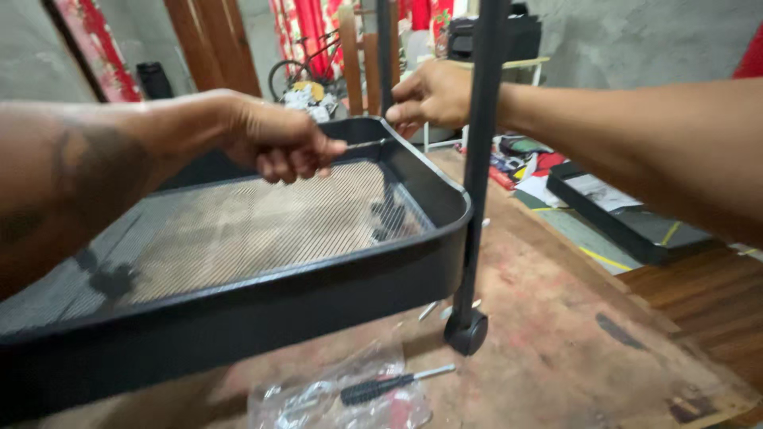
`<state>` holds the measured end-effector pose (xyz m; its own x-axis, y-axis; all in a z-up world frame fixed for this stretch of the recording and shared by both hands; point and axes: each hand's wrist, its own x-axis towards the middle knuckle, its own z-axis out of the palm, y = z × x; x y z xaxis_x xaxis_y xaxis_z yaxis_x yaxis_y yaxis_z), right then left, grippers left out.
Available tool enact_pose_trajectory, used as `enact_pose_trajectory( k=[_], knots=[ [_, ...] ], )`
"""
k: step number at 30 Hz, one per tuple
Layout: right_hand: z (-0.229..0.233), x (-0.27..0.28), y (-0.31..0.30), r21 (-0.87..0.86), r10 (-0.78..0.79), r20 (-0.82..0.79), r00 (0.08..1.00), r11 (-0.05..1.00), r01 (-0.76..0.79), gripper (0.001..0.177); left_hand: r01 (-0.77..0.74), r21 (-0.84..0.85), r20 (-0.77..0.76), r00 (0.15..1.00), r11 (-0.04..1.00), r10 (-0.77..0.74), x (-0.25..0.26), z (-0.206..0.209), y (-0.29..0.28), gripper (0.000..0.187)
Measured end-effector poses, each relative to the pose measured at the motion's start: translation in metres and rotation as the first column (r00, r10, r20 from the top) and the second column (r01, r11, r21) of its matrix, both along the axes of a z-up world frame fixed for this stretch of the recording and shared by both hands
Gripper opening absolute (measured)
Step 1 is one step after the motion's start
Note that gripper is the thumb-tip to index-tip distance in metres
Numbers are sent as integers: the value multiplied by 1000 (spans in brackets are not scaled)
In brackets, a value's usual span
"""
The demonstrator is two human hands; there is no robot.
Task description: The person attaches a black mesh tray to a metal frame using an Allen key. They align the tray, insert bolts, and tighten them to secure the tray to the frame.
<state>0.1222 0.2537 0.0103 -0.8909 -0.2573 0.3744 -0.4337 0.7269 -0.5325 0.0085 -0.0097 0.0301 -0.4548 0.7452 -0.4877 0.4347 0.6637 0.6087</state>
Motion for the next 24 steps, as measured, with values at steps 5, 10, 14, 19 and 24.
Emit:
enact_pose_trajectory(
  k=[5, 10, 14, 19, 24],
  knots=[
    [5, -3, 10, 85, -23, -26, 999, 996, 25, 25, 51, -29, -635, 771, 998, -58, -5, -20, 13, 66],
    [1, -8, 2, 57, -32, -56, 998, 998, 35, 24, 274, 36, -850, 514, 961, -114, 5, -27, 6, 63],
    [0, -9, 8, 129, -87, -91, 992, 987, 98, 23, 148, -31, -901, 425, 989, -92, 27, -32, 2, 67],
    [-7, -15, 13, 87, -44, -64, 997, 995, 49, 25, 114, -21, -915, 398, 993, -65, 32, -35, 3, 62],
    [-6, -15, 15, 115, -3, -46, 999, 993, 8, 24, 183, -33, -941, 326, 983, -92, 25, -40, 2, 60]
  ],
)
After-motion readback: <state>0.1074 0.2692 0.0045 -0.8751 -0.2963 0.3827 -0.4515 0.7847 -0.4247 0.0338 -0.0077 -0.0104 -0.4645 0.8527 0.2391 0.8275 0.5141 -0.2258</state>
